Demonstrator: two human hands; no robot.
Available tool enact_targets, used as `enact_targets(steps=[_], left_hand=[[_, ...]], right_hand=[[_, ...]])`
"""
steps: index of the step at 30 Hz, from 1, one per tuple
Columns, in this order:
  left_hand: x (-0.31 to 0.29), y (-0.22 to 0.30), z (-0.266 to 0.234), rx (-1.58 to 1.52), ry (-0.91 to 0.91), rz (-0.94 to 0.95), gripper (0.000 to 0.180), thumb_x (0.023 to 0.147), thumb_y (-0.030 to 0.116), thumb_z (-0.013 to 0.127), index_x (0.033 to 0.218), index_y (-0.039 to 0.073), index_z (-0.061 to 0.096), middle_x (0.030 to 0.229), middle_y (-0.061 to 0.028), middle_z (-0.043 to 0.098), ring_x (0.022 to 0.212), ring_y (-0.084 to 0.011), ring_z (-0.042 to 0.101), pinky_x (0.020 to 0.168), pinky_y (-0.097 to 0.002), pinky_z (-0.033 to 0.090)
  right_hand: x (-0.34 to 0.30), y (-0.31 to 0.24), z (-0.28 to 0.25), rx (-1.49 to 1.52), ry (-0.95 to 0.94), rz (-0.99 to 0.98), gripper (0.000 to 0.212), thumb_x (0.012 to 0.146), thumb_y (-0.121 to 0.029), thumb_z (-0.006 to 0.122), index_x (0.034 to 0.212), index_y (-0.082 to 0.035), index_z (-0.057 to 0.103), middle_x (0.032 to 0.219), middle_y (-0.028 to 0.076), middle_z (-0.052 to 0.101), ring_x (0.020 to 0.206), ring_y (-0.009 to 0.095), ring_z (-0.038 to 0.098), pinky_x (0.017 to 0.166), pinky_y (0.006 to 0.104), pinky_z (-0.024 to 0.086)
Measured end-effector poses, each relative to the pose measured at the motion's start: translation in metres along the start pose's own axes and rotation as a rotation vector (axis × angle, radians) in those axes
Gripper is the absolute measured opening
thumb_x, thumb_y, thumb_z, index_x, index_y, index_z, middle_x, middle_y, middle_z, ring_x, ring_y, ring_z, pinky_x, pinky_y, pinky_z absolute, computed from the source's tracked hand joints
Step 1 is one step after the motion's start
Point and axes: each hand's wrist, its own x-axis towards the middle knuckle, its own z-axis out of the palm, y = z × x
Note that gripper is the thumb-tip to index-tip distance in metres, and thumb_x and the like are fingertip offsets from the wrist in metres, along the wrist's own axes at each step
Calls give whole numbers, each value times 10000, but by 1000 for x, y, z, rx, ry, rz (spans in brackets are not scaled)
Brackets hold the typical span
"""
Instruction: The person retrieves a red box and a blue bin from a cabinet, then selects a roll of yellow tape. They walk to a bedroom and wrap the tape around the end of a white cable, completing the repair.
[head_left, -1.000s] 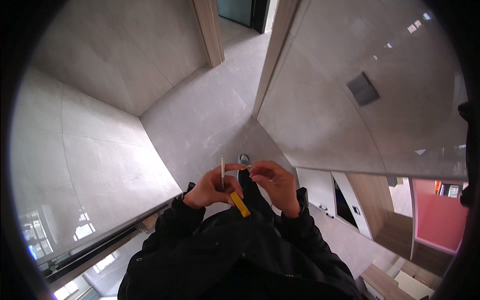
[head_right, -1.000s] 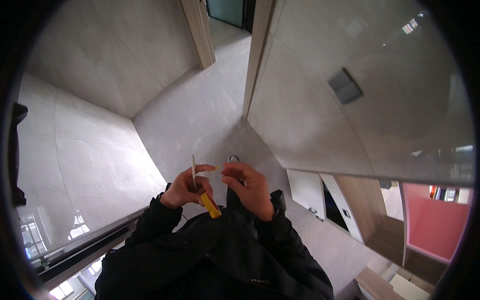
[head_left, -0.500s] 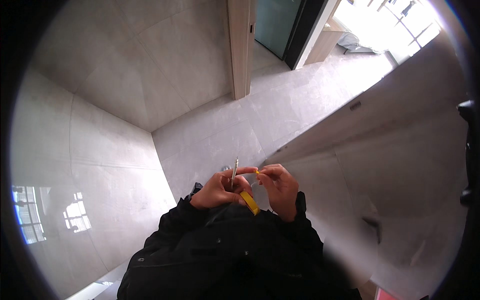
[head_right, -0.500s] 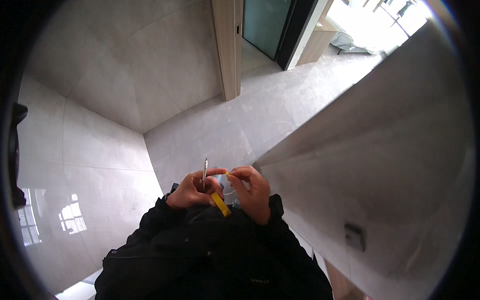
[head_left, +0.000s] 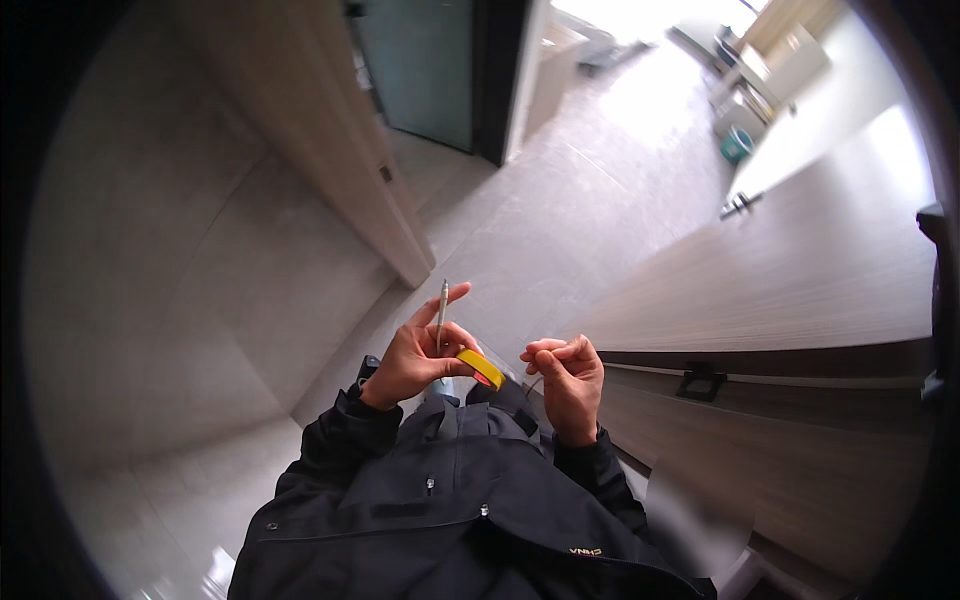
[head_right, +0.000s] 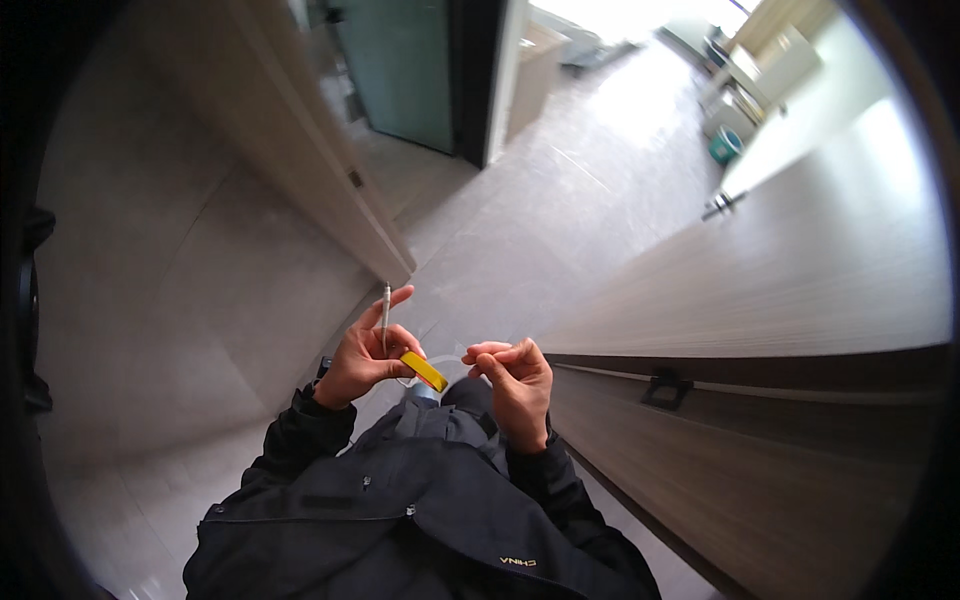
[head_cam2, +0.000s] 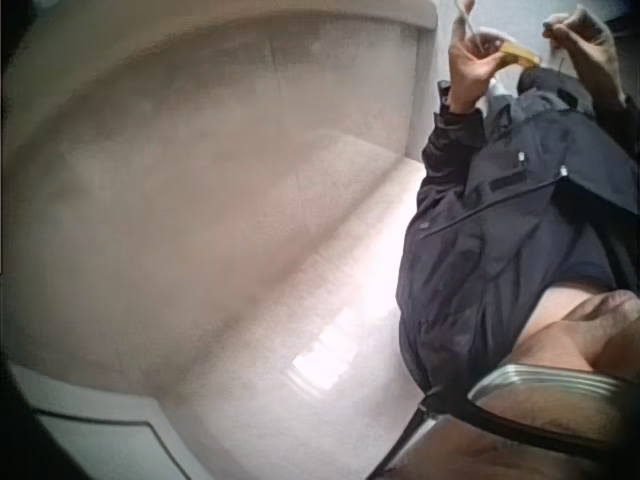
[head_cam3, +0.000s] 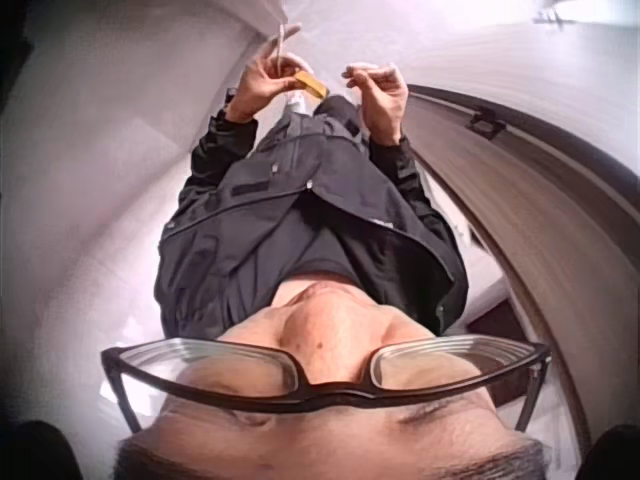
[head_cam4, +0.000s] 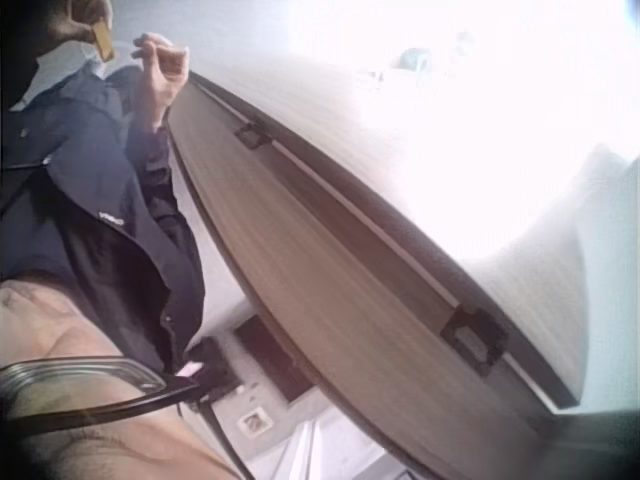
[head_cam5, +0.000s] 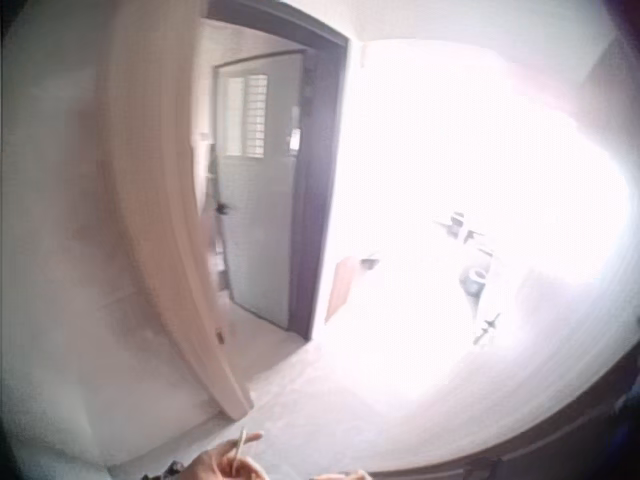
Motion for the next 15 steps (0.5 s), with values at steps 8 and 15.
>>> enact_targets(steps=[8, 15], left_hand=[[250, -4, -67, 32, -267, -185, 1047, 883, -26, 880, 1714, 26, 245, 1096, -146, 772, 966, -115, 696, 883, -245, 545], [498, 26, -69, 78, -395, -272, 988, 887, -27, 871, 1687, 8, 293, 1060, -129, 760, 1018, -197, 753, 966, -337, 620]], right_hand=[[137, 8, -64, -5, 323, -109, 253, 929, 117, 781, 1145, 4, 713, 1008, 126, 785, 961, 227, 779, 929, 363, 637], [291, -38, -140, 6, 537, -337, 73, 989, 7, 761, 1058, 28, 773, 960, 124, 772, 826, 196, 733, 757, 311, 591]])
